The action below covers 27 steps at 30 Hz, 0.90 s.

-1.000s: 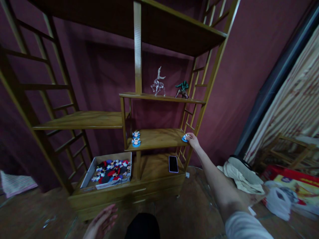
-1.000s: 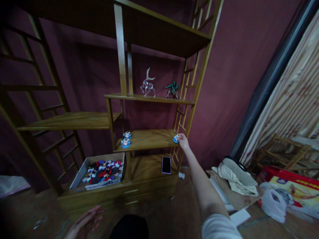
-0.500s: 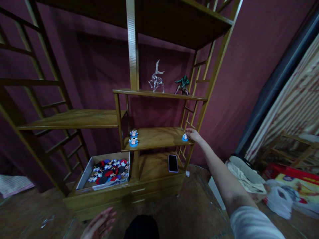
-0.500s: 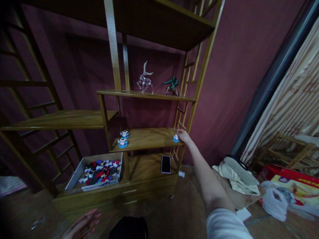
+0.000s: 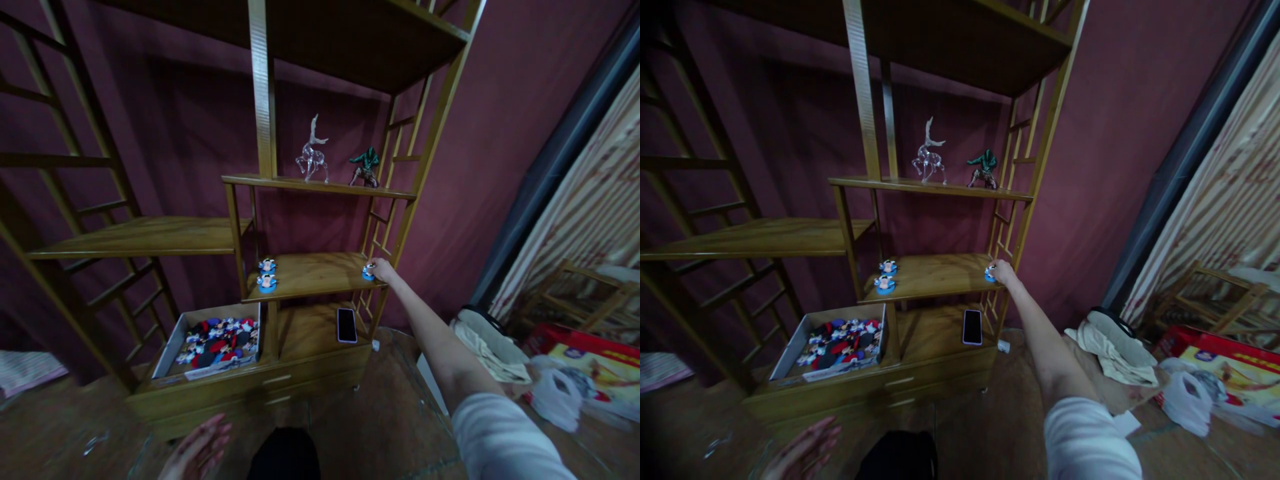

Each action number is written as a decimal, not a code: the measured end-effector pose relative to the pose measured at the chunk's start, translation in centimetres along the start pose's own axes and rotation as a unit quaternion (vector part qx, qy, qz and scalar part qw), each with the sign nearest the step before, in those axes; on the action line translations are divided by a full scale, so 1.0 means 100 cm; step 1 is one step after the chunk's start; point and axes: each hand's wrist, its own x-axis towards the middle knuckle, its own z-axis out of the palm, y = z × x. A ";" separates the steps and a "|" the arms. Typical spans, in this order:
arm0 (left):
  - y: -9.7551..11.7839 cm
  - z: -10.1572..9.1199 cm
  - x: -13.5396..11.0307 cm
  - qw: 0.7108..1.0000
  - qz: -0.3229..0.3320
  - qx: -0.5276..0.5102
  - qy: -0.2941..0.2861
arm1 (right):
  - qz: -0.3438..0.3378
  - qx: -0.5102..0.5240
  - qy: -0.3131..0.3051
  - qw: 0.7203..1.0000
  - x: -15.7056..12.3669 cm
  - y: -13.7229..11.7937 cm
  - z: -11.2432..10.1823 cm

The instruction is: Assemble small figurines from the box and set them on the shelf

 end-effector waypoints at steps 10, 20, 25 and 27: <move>0.000 -0.004 0.002 1.000 0.005 0.014 -0.013 | -0.004 -0.046 -0.007 0.999 -0.005 -0.004 -0.007; -0.001 -0.004 -0.001 1.000 0.003 0.000 -0.016 | 0.005 -0.043 -0.006 0.999 -0.003 -0.004 -0.004; -0.003 -0.007 0.002 1.000 0.001 -0.008 -0.019 | 0.011 -0.035 -0.008 0.999 -0.007 -0.006 -0.005; -0.004 -0.009 0.003 1.000 0.005 -0.022 -0.022 | 0.011 -0.029 -0.015 0.999 -0.007 -0.006 -0.006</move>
